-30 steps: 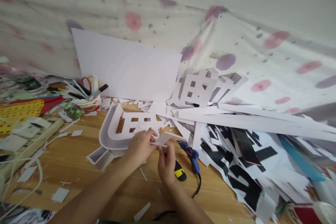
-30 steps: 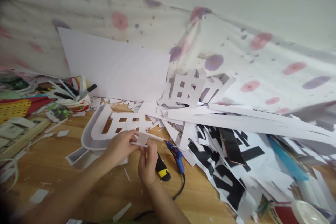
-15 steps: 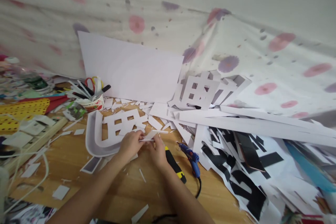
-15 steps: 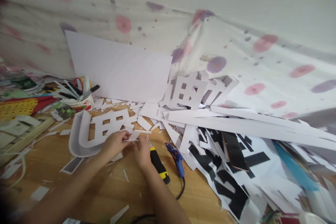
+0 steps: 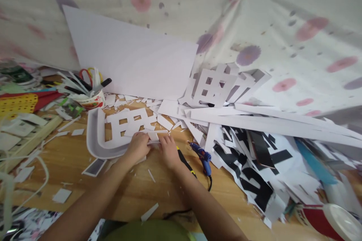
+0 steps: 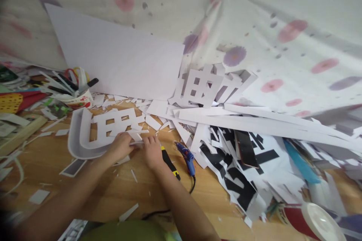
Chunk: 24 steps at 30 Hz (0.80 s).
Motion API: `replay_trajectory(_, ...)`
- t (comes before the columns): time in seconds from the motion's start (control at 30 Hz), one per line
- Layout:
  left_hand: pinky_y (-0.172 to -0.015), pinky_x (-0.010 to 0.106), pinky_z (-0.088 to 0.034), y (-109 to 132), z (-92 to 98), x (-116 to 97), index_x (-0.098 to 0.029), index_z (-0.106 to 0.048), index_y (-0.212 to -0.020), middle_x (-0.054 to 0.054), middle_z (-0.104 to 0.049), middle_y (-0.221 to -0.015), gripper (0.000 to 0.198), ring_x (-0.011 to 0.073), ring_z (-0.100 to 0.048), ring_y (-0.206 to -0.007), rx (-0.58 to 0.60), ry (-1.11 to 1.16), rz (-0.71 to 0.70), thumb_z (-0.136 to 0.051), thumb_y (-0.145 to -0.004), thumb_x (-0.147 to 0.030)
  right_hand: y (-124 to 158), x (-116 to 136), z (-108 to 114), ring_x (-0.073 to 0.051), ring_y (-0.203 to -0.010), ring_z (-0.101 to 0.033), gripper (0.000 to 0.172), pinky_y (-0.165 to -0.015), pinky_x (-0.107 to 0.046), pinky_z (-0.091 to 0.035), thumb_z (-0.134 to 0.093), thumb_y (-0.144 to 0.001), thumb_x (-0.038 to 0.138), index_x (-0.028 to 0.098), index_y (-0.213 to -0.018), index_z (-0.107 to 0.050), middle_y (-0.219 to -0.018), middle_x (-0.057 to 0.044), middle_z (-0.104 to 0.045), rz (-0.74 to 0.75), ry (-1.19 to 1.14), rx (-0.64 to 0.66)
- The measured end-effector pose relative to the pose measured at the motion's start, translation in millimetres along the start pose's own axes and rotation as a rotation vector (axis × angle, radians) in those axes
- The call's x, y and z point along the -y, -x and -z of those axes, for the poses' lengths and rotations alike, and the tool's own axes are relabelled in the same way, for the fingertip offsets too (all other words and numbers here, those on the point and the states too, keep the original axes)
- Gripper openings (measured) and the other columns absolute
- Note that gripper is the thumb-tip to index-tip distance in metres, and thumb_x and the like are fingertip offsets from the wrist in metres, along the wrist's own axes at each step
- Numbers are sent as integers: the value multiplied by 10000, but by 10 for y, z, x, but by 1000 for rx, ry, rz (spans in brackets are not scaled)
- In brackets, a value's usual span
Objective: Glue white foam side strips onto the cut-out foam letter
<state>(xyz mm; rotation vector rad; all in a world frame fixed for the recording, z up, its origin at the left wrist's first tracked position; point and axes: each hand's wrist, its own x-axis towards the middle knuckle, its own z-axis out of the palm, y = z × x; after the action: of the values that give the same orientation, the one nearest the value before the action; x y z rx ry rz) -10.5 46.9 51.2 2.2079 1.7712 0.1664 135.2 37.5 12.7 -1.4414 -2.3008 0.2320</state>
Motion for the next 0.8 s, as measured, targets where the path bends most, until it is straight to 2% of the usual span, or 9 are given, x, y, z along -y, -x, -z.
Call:
replay_trajectory(0.13, -910, 350, -368, -22, -2, -16, -171, -632, -909, 88, -678, -937, 241, 247, -576, -980, -23, 35, -8, -564, -678, -170, 11, -25, 49, -225, -837, -524, 168, -778, -342, -425, -468, -806, 92, 184, -829, -607, -817, -81, -633, 5, 12, 33)
replay_trajectory(0.27, -865, 310, -402, -45, 22, -30, -186, -574, -1046, 49, -691, -896, 382, 218, -605, -914, -19, 103, -7, -576, -666, -148, 52, -28, 45, -226, -841, -556, 136, -765, -340, -429, -513, -788, 119, 193, -784, -627, -796, -80, -653, -109, -16, 25)
replay_trajectory(0.37, -815, 289, -422, -51, 67, -39, -181, -559, -1057, 40, -694, -869, 394, 211, -610, -887, 13, 128, 4, -569, -666, -133, 74, -5, 14, -237, -924, -544, 153, -824, -356, -417, -527, -765, 102, 182, -840, -633, -853, -93, -658, -175, -34, -7)
replay_trajectory(0.5, -772, 282, -428, -65, 108, -45, -175, -547, -1048, 51, -683, -877, 362, 212, -605, -884, 45, 105, -36, -564, -688, -148, 128, -1, 62, -242, -966, -509, 291, -860, -361, -406, -529, -733, 79, 141, -1013, -582, -948, -103, -638, -162, -64, -7)
replay_trajectory(0.57, -776, 282, -422, -76, 101, -41, -182, -549, -1024, 53, -677, -879, 331, 211, -597, -897, 50, 90, -70, -565, -695, -155, 206, -30, 136, -248, -942, -504, 331, -851, -379, -405, -526, -729, 83, 127, -1055, -552, -980, -117, -613, -180, -30, -19)
replay_trajectory(0.67, -787, 286, -415, -85, 67, -29, -178, -545, -1017, 60, -669, -880, 311, 214, -587, -909, 52, 76, -71, -571, -707, -174, 401, -97, 235, -271, -929, -503, 295, -824, -417, -406, -537, -743, 124, 130, -1038, -544, -959, -135, -574, -264, 60, -48)
replay_trajectory(0.8, -796, 292, -406, -75, 30, -23, -172, -511, -1057, 65, -658, -893, 341, 215, -581, -916, 47, 63, -43, -565, -721, -180, 673, -188, 199, -274, -909, -520, 350, -773, -405, -429, -563, -758, 202, 161, -1100, -500, -969, -133, -544, -305, 135, -103)
